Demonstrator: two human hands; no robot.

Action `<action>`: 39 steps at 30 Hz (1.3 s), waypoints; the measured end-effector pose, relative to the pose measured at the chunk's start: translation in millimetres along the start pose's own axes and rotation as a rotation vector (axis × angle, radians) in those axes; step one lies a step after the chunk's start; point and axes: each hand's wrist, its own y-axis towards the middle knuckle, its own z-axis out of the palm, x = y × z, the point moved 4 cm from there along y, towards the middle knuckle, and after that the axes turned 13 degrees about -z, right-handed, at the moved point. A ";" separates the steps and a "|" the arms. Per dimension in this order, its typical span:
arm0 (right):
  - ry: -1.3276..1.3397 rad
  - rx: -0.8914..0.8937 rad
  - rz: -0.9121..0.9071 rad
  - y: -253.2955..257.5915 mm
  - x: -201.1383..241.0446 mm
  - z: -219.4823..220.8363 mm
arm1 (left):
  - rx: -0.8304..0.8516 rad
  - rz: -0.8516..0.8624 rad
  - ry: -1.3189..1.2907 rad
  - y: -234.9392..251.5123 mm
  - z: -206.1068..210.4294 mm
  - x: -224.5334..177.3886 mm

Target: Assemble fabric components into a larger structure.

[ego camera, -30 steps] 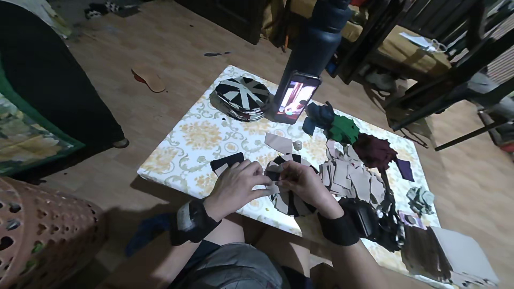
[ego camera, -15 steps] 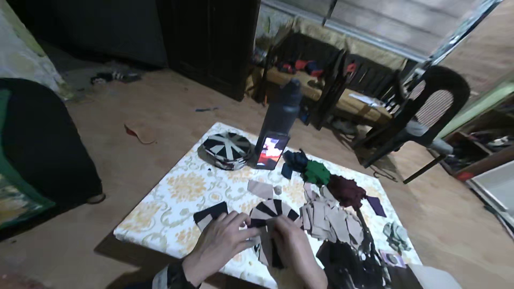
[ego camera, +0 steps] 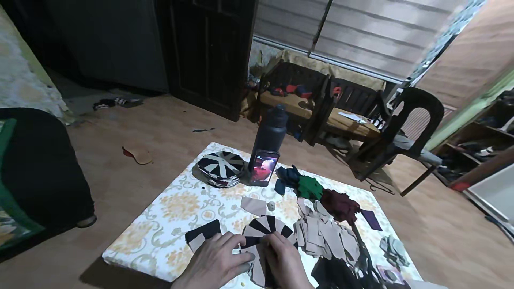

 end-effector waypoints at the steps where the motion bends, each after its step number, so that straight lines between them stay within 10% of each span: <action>1: 0.001 0.002 0.005 0.2 -0.1 0.3 | 0.000 0.002 0.001 -0.6 -0.5 0.1; 20: 0.047 0.078 0.087 -2.5 -4.7 2.7 | 0.151 -0.129 -0.140 -2.2 -0.4 2.4; 28: 0.075 -0.174 -0.054 1.0 -10.1 -14.8 | -0.373 -0.446 -0.492 -14.5 -42.2 26.8; 39: -0.158 0.277 -0.249 10.4 -2.1 29.1 | -0.451 -0.608 -0.305 -40.6 -72.9 68.5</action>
